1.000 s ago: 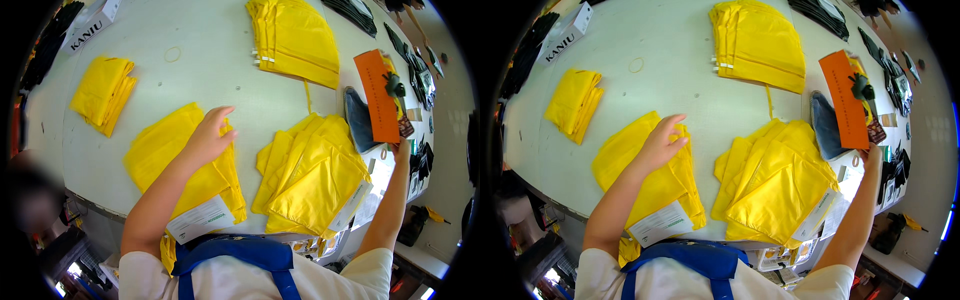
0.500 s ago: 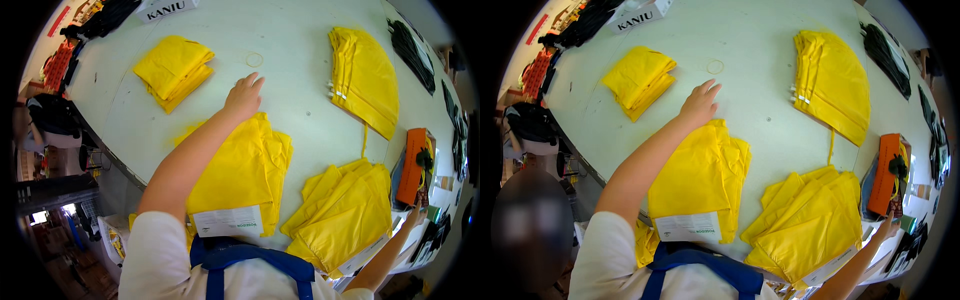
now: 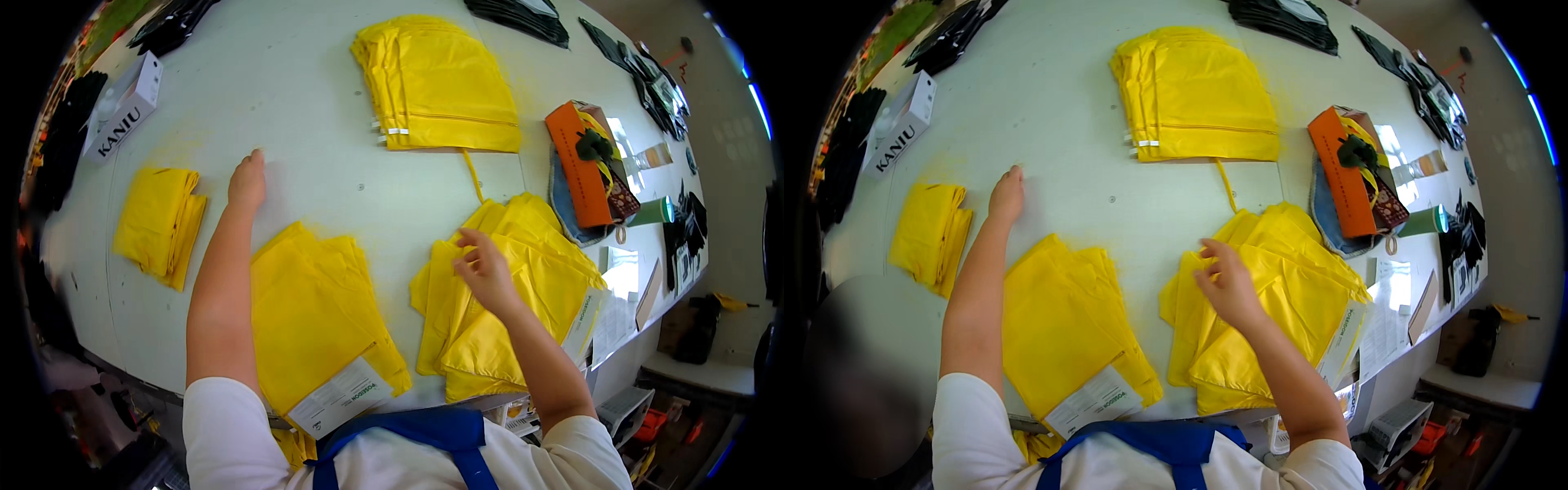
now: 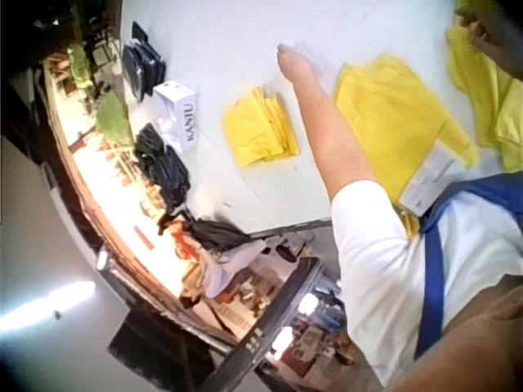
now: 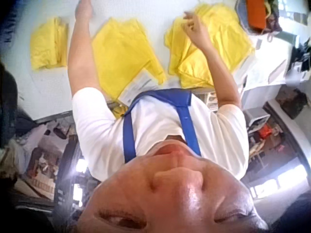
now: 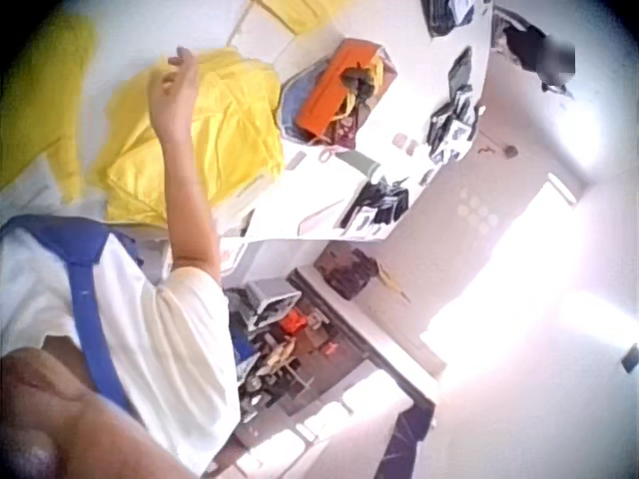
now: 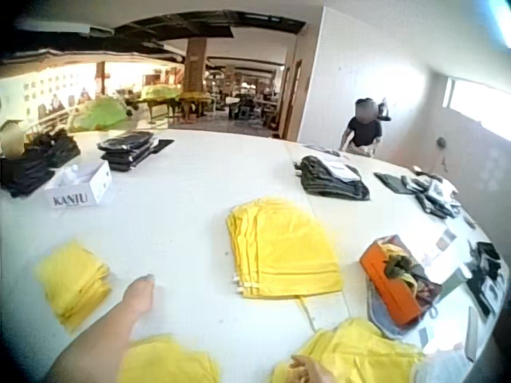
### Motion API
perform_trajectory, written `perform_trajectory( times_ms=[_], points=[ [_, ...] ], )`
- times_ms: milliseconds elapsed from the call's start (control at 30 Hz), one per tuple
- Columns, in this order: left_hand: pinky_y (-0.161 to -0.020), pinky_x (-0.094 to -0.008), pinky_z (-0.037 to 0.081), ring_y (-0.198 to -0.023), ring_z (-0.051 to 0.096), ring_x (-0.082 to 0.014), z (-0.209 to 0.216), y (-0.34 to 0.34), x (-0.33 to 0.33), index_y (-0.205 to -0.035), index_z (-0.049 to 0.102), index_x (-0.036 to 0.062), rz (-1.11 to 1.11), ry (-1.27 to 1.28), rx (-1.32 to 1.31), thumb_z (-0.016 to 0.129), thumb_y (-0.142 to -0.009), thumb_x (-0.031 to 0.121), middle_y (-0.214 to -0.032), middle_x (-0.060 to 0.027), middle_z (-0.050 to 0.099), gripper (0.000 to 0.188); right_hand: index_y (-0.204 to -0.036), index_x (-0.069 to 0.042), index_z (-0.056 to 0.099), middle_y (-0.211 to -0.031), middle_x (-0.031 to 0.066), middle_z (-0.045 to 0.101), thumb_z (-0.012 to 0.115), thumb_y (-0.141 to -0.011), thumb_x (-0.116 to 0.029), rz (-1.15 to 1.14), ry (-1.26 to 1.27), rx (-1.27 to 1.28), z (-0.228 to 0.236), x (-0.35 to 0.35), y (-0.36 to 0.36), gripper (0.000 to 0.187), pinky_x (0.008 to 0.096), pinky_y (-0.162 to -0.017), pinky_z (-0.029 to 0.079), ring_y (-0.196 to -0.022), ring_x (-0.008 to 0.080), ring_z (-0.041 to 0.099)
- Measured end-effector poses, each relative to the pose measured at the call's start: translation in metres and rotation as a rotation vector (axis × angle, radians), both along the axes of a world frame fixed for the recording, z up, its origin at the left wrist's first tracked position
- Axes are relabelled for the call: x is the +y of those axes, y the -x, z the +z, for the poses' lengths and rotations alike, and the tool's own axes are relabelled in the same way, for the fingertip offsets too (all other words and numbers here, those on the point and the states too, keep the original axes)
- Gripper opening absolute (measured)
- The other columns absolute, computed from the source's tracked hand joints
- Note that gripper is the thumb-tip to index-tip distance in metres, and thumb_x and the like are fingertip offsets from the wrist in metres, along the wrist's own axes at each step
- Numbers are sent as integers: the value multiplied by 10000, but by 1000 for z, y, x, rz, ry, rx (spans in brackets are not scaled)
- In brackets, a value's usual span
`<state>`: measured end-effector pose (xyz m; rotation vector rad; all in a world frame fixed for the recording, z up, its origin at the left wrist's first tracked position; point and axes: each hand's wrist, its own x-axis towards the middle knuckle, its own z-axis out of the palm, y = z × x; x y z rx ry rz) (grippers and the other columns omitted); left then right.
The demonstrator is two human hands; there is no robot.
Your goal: The person sorts yellow poly mailers on a table, briefly opens a box containing orange items, then uses a black marker to write on the white labels of several yellow mailers. The labeled mailers are stacked on the table.
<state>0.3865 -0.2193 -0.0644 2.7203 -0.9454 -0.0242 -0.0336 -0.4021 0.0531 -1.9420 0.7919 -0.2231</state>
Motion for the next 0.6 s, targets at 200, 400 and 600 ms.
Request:
perform_trajectory(
  times_ms=[200, 400, 600],
  points=[
    [-631, -490, 449, -723, 593, -371, -8, 22, -13, -753, 584, 27, 87, 259, 364, 532, -789, 138, -756, -203, 615, 127, -1286, -52, 449, -1116, 96, 563, 594, -862, -77, 137, -175, -90, -7, 31, -23, 449, 281, -695, 493, -819, 139, 583],
    [-614, -444, 449, -717, 581, -369, 85, 285, -51, -945, 414, 38, -633, 802, 735, 613, -799, 137, -759, -162, 591, 266, -1317, -29, 434, -1049, 84, 601, 497, -949, -121, -168, -885, -401, 5, 40, -25, 385, 245, -764, 466, -897, 138, 591],
    [-875, -409, 435, -1034, 517, -334, 115, 330, -2, -1043, 487, 71, -586, 930, 485, 621, -793, 83, -1118, -147, 534, 284, -1102, -5, 607, -940, 21, 601, 531, -935, -90, -485, -24, -395, 10, -91, 110, 202, 191, -702, 425, -789, 73, 524]
  ],
)
